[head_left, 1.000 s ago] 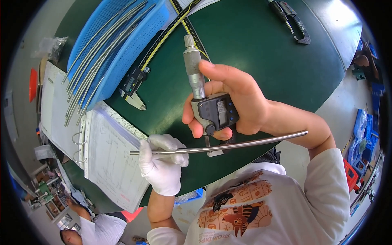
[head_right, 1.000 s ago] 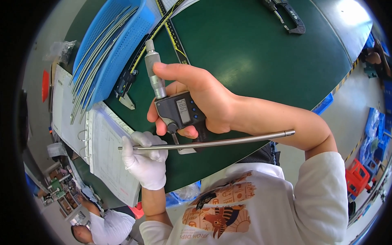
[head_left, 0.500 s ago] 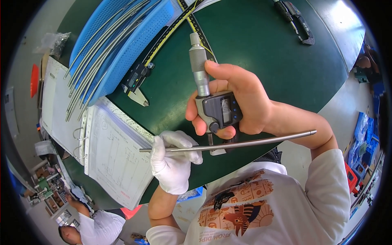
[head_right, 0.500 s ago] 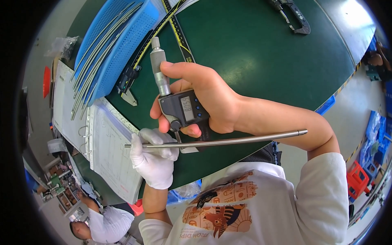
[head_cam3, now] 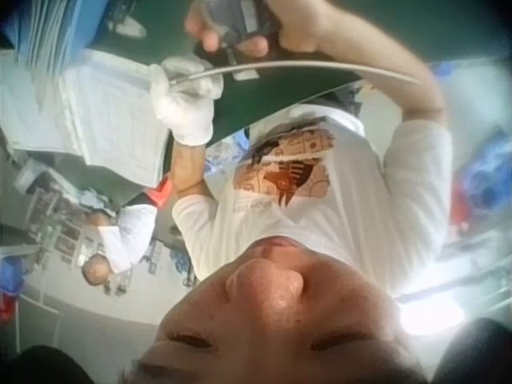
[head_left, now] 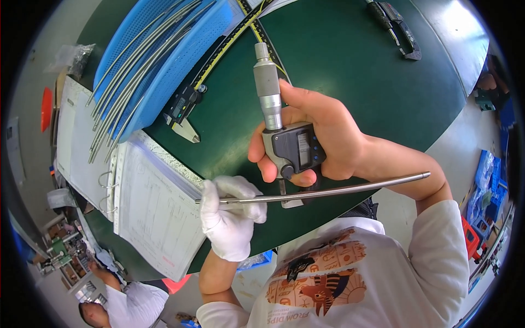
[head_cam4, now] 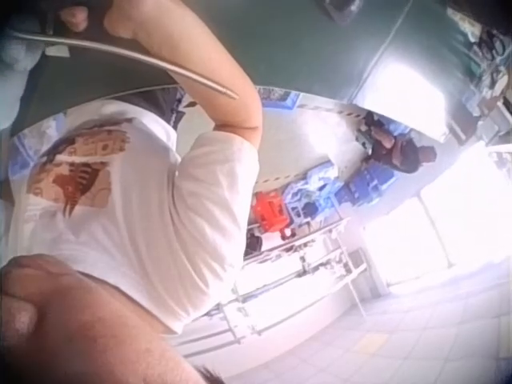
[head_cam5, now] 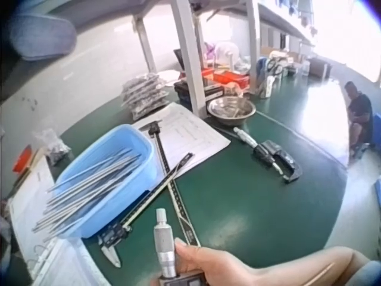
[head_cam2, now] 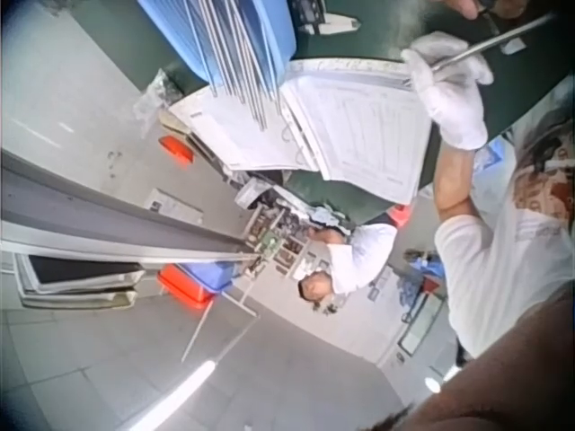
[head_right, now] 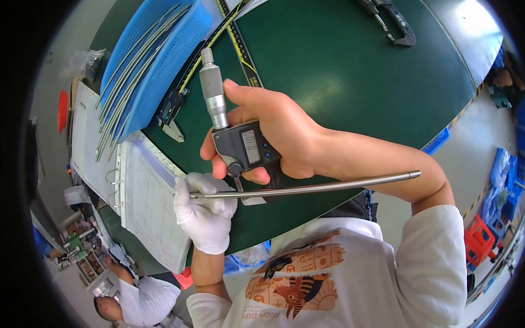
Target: The recorder uses a micrometer and digital caliper to measure the dimensions of metal rods at a workbench.
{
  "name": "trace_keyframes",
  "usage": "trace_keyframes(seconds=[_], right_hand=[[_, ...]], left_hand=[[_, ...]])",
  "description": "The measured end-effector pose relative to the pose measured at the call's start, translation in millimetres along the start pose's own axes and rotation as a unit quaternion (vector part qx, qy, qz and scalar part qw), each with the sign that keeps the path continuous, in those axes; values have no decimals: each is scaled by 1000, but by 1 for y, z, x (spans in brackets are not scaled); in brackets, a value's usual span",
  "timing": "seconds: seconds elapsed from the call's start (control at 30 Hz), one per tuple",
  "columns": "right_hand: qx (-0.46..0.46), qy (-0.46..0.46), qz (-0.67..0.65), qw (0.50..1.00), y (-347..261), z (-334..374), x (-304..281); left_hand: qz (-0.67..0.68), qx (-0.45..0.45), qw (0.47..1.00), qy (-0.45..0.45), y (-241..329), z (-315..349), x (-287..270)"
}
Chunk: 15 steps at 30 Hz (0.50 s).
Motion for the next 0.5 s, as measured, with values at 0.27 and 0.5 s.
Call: trace_keyframes(seconds=[0.27,0.5], right_hand=[[-6,2,-13,1000,0,0,0],[7,6,0,1000,-2,3,2]], left_hand=[[16,-32,999,-22,-10,2,6],[0,-27,999,-19,-5,1,0]])
Point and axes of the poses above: each hand's wrist, its own z-axis away from the middle knuckle, its own x-axis out of the palm, y = z × x, the point moved 7 cm from there along -z, towards the middle knuckle, and after that the axes turned 3 degrees about -y, right-handed, at the moved point
